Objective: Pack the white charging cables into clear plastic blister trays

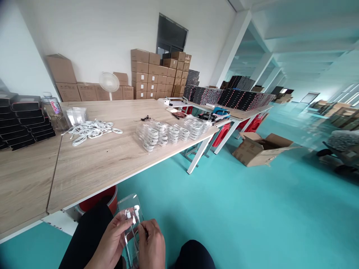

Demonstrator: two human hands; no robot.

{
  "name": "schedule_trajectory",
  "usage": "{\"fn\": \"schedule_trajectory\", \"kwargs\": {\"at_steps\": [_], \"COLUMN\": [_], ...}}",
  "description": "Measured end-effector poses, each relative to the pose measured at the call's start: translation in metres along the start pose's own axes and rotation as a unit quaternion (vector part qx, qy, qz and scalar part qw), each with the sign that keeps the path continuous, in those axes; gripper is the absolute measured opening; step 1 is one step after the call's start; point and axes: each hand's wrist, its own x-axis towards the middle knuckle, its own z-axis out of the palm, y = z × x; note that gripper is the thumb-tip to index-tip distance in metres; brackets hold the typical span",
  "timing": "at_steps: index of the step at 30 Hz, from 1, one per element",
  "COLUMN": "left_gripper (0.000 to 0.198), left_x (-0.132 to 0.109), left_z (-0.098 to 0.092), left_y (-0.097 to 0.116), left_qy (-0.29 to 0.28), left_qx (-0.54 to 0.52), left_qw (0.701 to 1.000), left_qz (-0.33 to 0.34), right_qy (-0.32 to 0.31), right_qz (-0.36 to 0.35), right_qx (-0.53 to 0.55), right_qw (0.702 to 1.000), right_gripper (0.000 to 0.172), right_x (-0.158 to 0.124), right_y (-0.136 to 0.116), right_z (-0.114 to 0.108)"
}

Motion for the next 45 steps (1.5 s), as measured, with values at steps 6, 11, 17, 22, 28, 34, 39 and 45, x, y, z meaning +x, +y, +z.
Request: {"fn": "schedule_trajectory", "kwargs": {"at_steps": [6, 11, 17, 22, 28, 34, 39, 45], "left_gripper": [0.031, 0.027, 0.041, 0.039, 0.040, 0.036, 0.027, 0.013], "left_x": [0.000, 0.005, 0.017, 0.021, 0.024, 0.027, 0.029, 0.029], "left_z": [-0.004, -0.003, -0.002, -0.003, -0.009, -0.009, -0.012, -0.005], "left_y": [-0.006, -0.020, -0.037, -0.044, -0.047, -0.028, -0.021, -0.021], "left_qy": [0.004, 0.016, 0.111, 0.114, 0.110, 0.171, 0.202, 0.198], "left_qx": [-0.031, -0.048, -0.003, 0.017, 0.022, -0.020, -0.047, -0.060], "left_qw": [0.999, 0.999, 0.994, 0.993, 0.993, 0.984, 0.978, 0.978], "left_qz": [-0.015, 0.004, -0.005, 0.017, 0.028, 0.046, 0.008, 0.000], "right_qy": [-0.009, 0.017, -0.024, -0.081, -0.073, -0.024, -0.070, 0.076], "right_qz": [-0.031, -0.116, -0.101, -0.055, -0.053, -0.089, -0.153, -0.234], "right_qx": [-0.123, -0.295, -0.363, -0.374, -0.351, -0.255, -0.166, -0.185], "right_qw": [0.992, 0.948, 0.926, 0.922, 0.932, 0.963, 0.972, 0.951], "right_gripper": [0.034, 0.026, 0.028, 0.030, 0.029, 0.010, 0.016, 0.015], "right_x": [-0.003, -0.003, -0.001, 0.000, -0.002, -0.010, -0.015, -0.021], "right_y": [-0.002, 0.001, -0.013, -0.026, -0.018, 0.003, 0.027, 0.051], "right_z": [0.003, 0.006, 0.006, 0.006, 0.015, 0.007, -0.004, 0.019]}}
